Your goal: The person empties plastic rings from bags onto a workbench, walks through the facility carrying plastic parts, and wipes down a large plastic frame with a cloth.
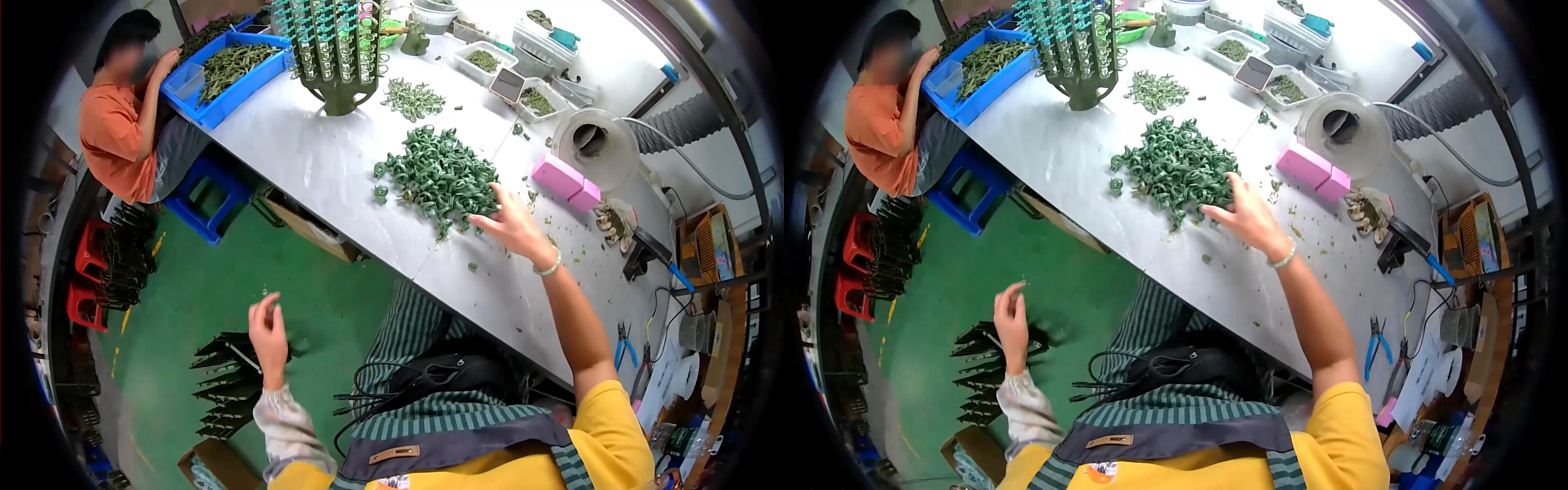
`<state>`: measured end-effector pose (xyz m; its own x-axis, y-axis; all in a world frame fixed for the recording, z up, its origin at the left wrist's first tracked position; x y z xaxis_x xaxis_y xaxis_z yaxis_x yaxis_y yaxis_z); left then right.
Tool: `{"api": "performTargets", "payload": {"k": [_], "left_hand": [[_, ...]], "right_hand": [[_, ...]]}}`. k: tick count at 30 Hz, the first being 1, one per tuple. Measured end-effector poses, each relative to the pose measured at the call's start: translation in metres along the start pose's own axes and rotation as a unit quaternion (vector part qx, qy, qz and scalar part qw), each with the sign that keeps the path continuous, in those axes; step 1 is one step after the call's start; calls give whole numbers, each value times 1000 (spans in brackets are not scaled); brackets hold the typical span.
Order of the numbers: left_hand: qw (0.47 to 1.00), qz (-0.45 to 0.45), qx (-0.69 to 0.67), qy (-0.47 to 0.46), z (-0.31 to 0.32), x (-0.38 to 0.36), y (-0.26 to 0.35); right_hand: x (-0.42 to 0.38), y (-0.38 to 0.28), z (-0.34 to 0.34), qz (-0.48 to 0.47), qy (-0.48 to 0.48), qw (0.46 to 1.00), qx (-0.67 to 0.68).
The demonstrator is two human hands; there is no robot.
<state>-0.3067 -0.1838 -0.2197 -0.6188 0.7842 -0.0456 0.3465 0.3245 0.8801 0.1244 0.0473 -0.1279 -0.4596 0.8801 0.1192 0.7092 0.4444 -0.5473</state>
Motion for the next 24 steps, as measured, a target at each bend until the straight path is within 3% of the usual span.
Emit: {"api": "performTargets", "payload": {"k": [1, 2, 5, 7, 13, 16, 20, 24], "left_hand": [[1000, -13, -6, 2, -3, -8, -15], [999, -35, 11, 4, -4, -16, -27], [997, -79, 0, -5, 3, -30, -51], [992, -119, -24, -16, 9, -37, -59], [990, -129, -16, -54, 31, -41, -70], [988, -140, -21, -66, 39, -42, -87], [988, -140, -1, -73, 56, -35, -103], [987, -121, 37, -99, 67, -32, -104]], "right_hand": [[9, -11, 1, -14, -11, 1000, 6], [14, -7, 5, -58, 19, 996, -70], [33, -5, -5, -24, 43, 990, -132], [53, 20, -10, -23, 104, 987, -122], [130, 106, -4, -84, 209, 955, -193], [147, 120, 3, -13, 118, 980, -158], [146, 112, 8, 16, 103, 994, 39], [143, 115, 4, 4, 147, 988, -46]]}}
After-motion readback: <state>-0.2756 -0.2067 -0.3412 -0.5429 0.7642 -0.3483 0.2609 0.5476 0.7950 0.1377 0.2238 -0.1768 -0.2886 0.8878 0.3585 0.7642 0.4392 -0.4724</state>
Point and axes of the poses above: each hand's wrist, its own x-axis towards the middle knuckle, its own z-axis out of the palm, y = z × x, the point moved 4 cm from there along x, towards the middle knuckle, and after that the axes turned 15 degrees about -z, right-handed, at the moved point
